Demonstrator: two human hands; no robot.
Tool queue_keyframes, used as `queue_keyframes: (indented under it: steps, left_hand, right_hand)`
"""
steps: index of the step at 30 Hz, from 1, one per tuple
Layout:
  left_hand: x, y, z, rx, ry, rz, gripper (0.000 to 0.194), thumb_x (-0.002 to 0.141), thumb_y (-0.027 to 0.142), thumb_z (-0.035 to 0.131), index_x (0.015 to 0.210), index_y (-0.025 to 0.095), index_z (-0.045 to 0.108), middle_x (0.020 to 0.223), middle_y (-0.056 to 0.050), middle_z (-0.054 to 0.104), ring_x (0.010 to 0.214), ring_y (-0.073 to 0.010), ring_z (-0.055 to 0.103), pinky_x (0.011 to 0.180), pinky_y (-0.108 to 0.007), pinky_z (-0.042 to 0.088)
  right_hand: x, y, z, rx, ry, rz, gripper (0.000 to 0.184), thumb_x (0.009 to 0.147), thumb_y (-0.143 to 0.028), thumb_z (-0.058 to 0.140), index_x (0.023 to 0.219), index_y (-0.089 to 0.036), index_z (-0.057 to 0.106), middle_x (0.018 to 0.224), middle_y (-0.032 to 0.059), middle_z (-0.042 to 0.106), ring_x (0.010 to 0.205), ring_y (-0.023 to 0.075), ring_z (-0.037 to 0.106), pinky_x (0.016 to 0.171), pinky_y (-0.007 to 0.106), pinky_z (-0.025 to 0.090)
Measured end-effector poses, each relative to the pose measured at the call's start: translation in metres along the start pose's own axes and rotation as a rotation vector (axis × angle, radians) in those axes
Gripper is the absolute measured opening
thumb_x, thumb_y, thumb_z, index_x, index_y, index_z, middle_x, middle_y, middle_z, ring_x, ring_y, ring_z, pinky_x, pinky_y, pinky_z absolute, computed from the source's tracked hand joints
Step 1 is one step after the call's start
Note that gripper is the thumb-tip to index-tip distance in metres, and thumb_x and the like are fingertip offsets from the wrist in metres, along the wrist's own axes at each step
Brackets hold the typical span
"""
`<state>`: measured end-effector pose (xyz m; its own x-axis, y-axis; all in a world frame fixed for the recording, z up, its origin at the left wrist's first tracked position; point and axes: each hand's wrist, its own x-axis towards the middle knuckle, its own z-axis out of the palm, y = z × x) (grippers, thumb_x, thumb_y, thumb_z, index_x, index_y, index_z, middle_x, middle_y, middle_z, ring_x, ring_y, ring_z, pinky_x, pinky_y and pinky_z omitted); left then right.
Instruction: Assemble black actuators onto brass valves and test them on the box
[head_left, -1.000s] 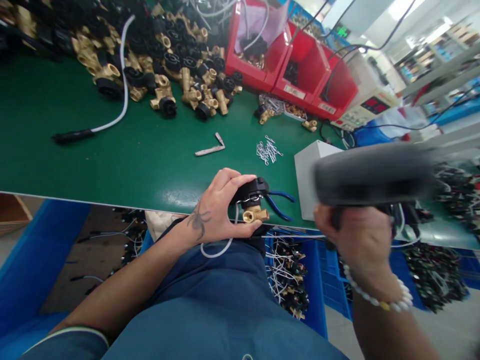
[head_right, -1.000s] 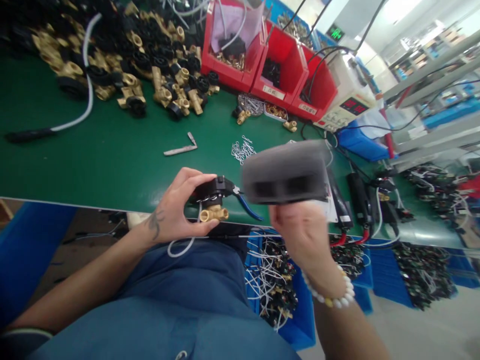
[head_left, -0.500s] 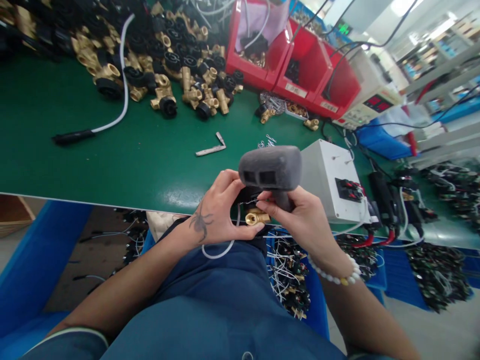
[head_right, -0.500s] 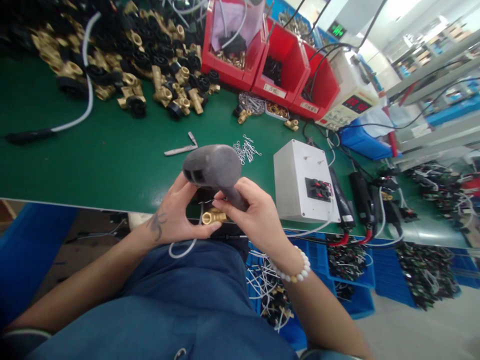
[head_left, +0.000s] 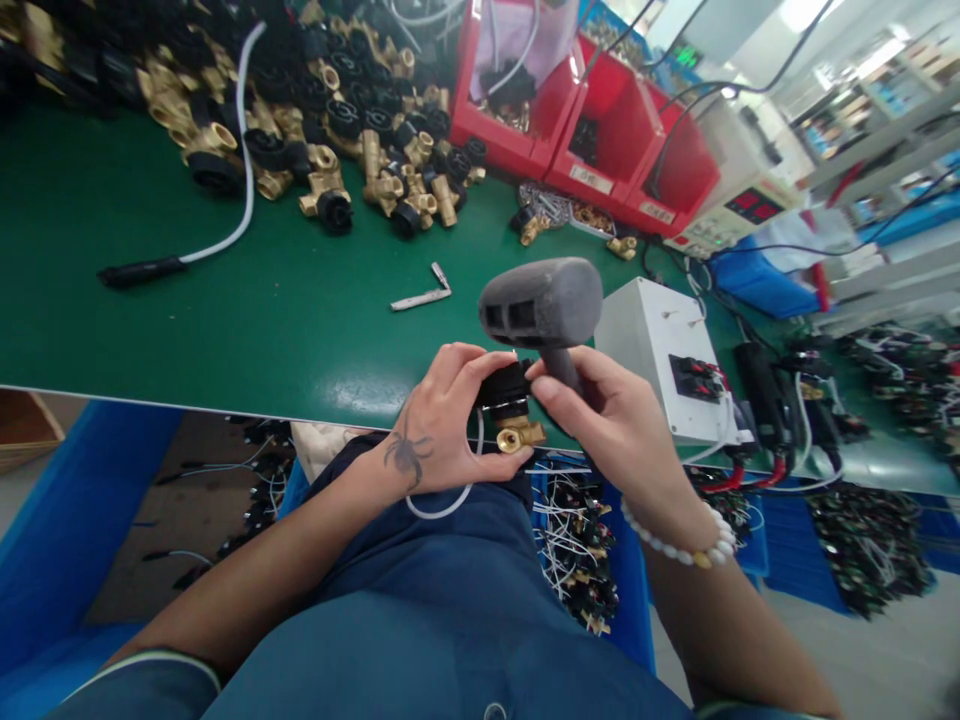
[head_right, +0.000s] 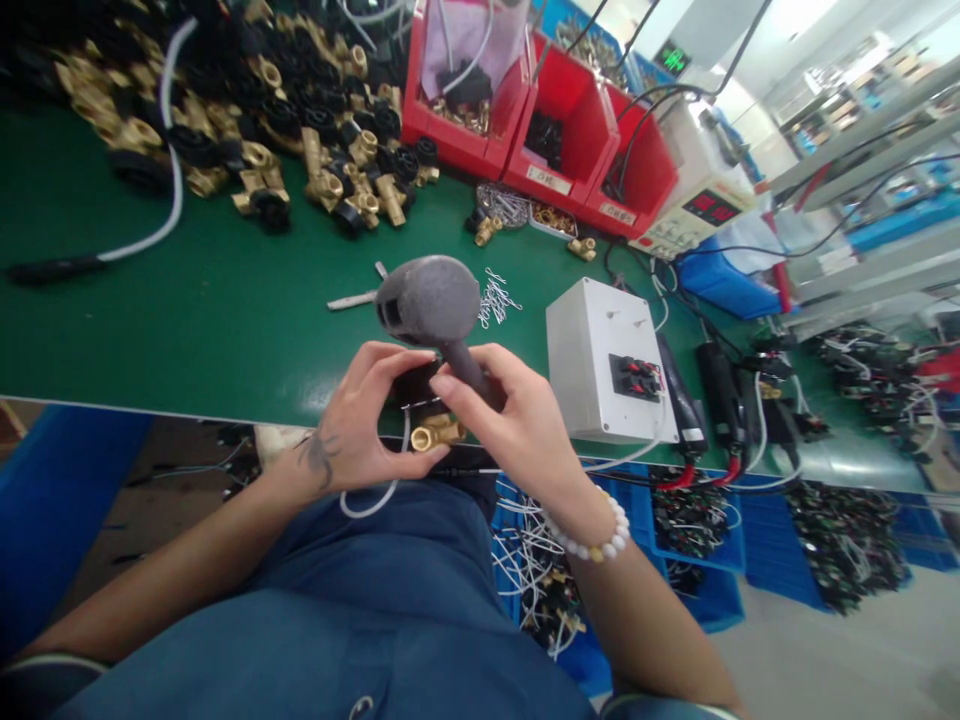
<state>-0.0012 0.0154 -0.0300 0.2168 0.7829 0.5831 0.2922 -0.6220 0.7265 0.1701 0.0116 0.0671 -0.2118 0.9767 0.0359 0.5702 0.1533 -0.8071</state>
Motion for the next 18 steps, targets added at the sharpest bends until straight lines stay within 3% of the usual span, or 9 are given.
queue_keyframes:
  steps: [3, 6, 8, 13, 15, 18]
  left_hand:
    - [0.0, 0.0, 0.0, -0.044, 0.039, -0.01, 0.056, 0.071, 0.037, 0.079, 0.114, 0.023, 0.046, 0.11, -0.007, 0.056, 0.102, -0.0234, 0.058, 0.079, -0.039, 0.057]
    - [0.001, -0.001, -0.001, -0.061, 0.058, -0.039, 0.04, 0.075, 0.035, 0.077, 0.097, 0.023, 0.046, 0.103, -0.005, 0.054, 0.098, -0.0215, 0.055, 0.084, -0.039, 0.054]
    - [0.001, -0.001, -0.002, -0.06, 0.059, -0.041, 0.036, 0.076, 0.034, 0.075, 0.093, 0.022, 0.046, 0.103, -0.005, 0.053, 0.098, -0.021, 0.055, 0.087, -0.039, 0.052]
    - [0.002, 0.001, -0.003, -0.049, 0.028, -0.042, 0.037, 0.073, 0.032, 0.077, 0.091, 0.022, 0.045, 0.102, -0.005, 0.052, 0.097, -0.021, 0.054, 0.084, -0.038, 0.052]
    - [0.002, 0.001, -0.003, -0.049, 0.027, -0.045, 0.038, 0.073, 0.033, 0.077, 0.09, 0.023, 0.044, 0.102, -0.005, 0.053, 0.096, -0.021, 0.054, 0.084, -0.038, 0.052]
    - [0.003, 0.0, -0.002, -0.046, 0.04, -0.042, 0.038, 0.074, 0.034, 0.077, 0.089, 0.023, 0.044, 0.102, -0.005, 0.054, 0.097, -0.0211, 0.054, 0.085, -0.039, 0.051]
  right_hand:
    - [-0.012, 0.002, -0.014, 0.153, 0.153, -0.119, 0.023, 0.101, -0.043, 0.056, 0.105, -0.021, 0.061, 0.076, -0.0003, 0.058, 0.064, 0.0088, 0.052, 0.061, 0.023, 0.043]
    - [-0.027, 0.008, -0.027, 0.141, 0.21, -0.131, 0.035, 0.105, -0.052, 0.044, 0.101, -0.021, 0.06, 0.06, -0.0028, 0.046, 0.049, 0.0087, 0.041, 0.049, 0.024, 0.034]
    - [-0.032, 0.011, -0.034, -0.053, 0.155, -0.064, 0.05, 0.106, -0.058, 0.036, 0.085, -0.018, 0.058, 0.053, -0.0021, 0.042, 0.044, 0.008, 0.036, 0.043, 0.023, 0.027]
    - [-0.03, 0.011, -0.048, -0.377, -0.073, -0.026, 0.06, 0.098, -0.063, 0.05, 0.062, -0.015, 0.051, 0.049, -0.0003, 0.043, 0.044, 0.0059, 0.036, 0.042, 0.022, 0.022]
    - [-0.028, 0.011, -0.053, -0.299, -0.038, -0.028, 0.06, 0.101, -0.063, 0.046, 0.064, -0.015, 0.052, 0.051, -0.0006, 0.044, 0.045, 0.0059, 0.036, 0.042, 0.022, 0.023]
    - [-0.027, 0.014, -0.055, 0.032, 0.057, -0.091, 0.064, 0.1, -0.072, 0.036, 0.067, -0.018, 0.047, 0.049, -0.0027, 0.039, 0.041, 0.0067, 0.032, 0.043, 0.023, 0.027]
